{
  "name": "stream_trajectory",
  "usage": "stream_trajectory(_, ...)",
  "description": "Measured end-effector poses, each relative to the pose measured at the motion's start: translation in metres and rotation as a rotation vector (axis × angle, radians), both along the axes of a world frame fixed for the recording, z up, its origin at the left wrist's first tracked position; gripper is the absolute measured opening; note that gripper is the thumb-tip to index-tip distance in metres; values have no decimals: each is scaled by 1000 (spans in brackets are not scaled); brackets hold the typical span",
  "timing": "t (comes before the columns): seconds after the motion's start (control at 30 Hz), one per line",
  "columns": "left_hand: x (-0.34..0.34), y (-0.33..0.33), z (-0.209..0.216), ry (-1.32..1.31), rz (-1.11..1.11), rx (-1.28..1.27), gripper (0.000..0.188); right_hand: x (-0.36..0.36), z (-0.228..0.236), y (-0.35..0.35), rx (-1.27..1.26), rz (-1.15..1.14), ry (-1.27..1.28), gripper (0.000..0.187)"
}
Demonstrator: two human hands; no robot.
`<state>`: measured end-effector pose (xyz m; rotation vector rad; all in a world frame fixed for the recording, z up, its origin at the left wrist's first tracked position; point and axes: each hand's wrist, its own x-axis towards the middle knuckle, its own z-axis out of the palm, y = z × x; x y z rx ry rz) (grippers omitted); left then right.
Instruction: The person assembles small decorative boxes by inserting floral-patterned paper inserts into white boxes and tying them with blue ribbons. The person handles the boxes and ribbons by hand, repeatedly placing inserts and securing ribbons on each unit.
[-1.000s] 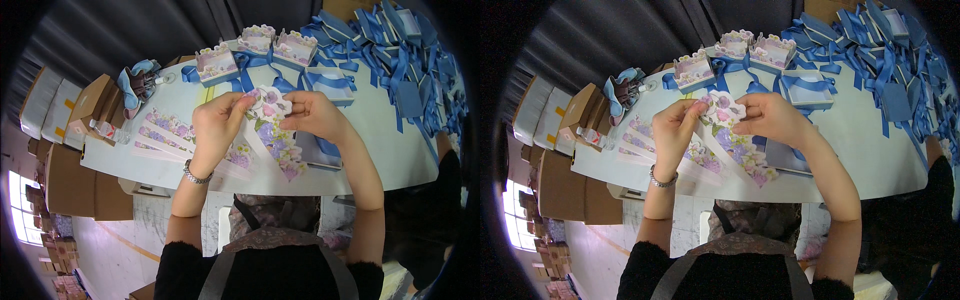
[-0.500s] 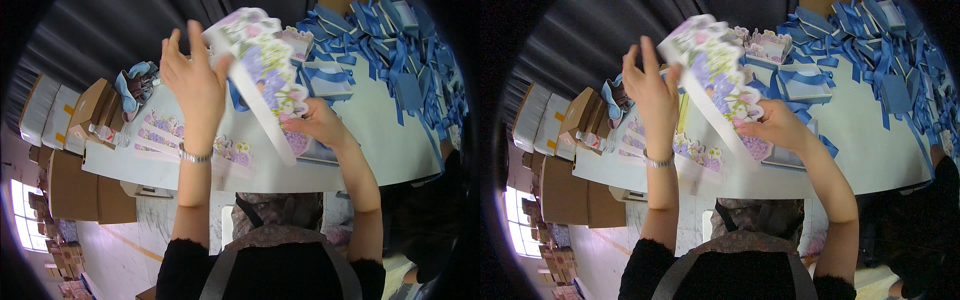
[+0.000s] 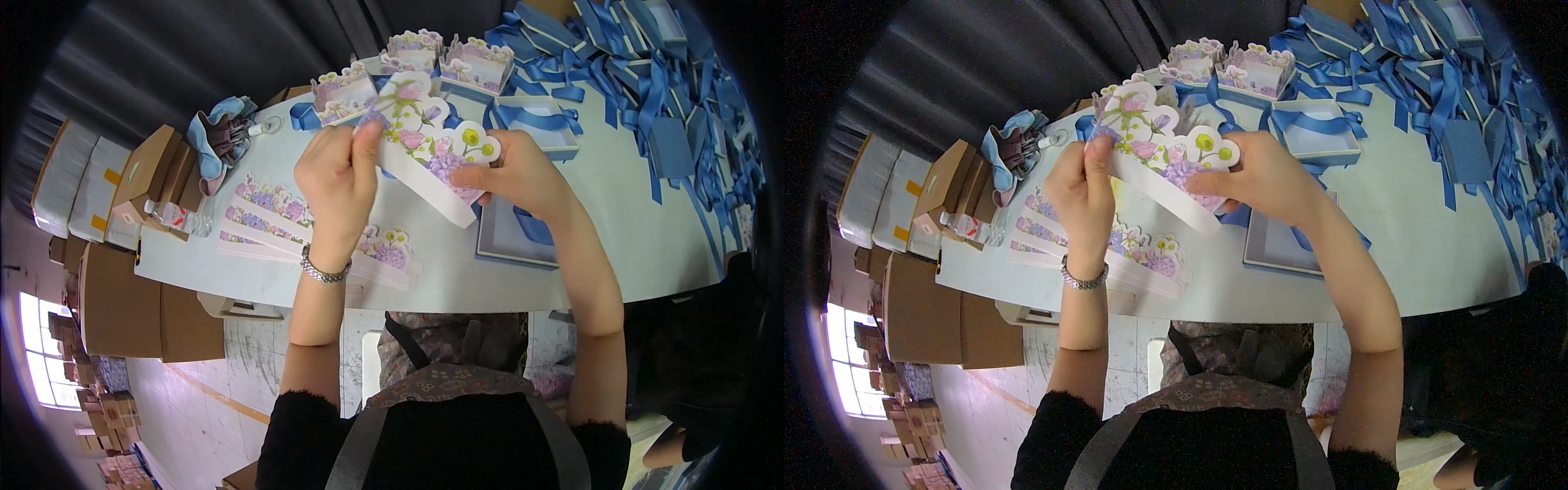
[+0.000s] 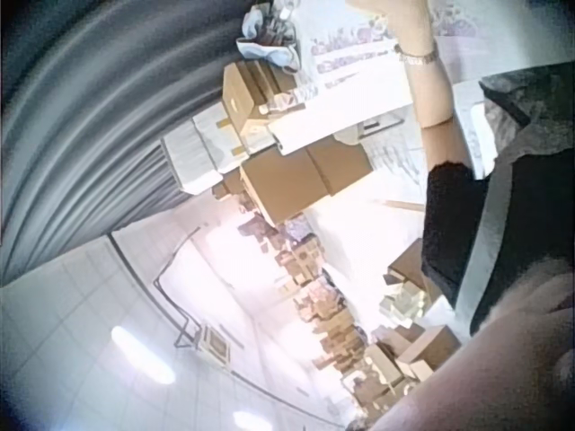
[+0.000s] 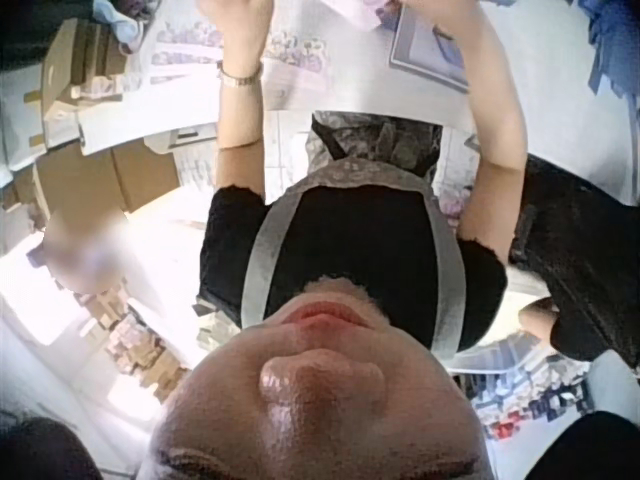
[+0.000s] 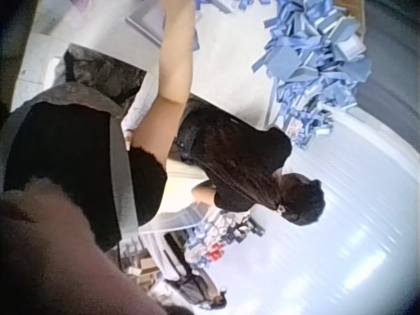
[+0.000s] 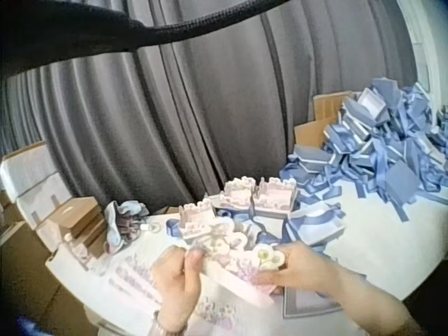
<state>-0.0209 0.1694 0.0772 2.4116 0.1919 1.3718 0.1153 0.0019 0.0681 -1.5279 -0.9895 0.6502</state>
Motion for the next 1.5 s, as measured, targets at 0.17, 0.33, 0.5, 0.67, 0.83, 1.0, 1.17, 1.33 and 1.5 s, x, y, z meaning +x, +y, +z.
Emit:
stream_trajectory(0.17,18,7,10,73,2,-295,24,4,-8,3,69,-39,11,28)
stream_trajectory(0.33,7,-25,16,49,114,432,52,-5,2,4,226,-194,155,27)
stream_trajectory(0.5,-5,-32,1,212,-135,327,61,-21,13,5,323,-112,333,29)
stream_trajectory(0.67,-11,-27,7,180,0,739,36,-23,6,5,223,-97,337,29)
stream_trajectory(0.83,-35,-52,-13,305,-504,879,32,11,-14,-5,138,224,763,34)
stream_trajectory(1.0,-33,-93,-8,188,-865,506,47,31,24,-74,114,-47,-81,26)
stream_trajectory(1.17,-6,-28,-38,50,-915,-1243,106,13,56,-143,-405,281,-1065,24)
stream_trajectory(1.33,37,-51,-62,791,-539,-627,63,-44,6,-143,-476,497,-1124,11)
stream_trajectory(1.5,7,-34,-60,924,-269,-667,49,38,-30,-136,-220,457,-184,30)
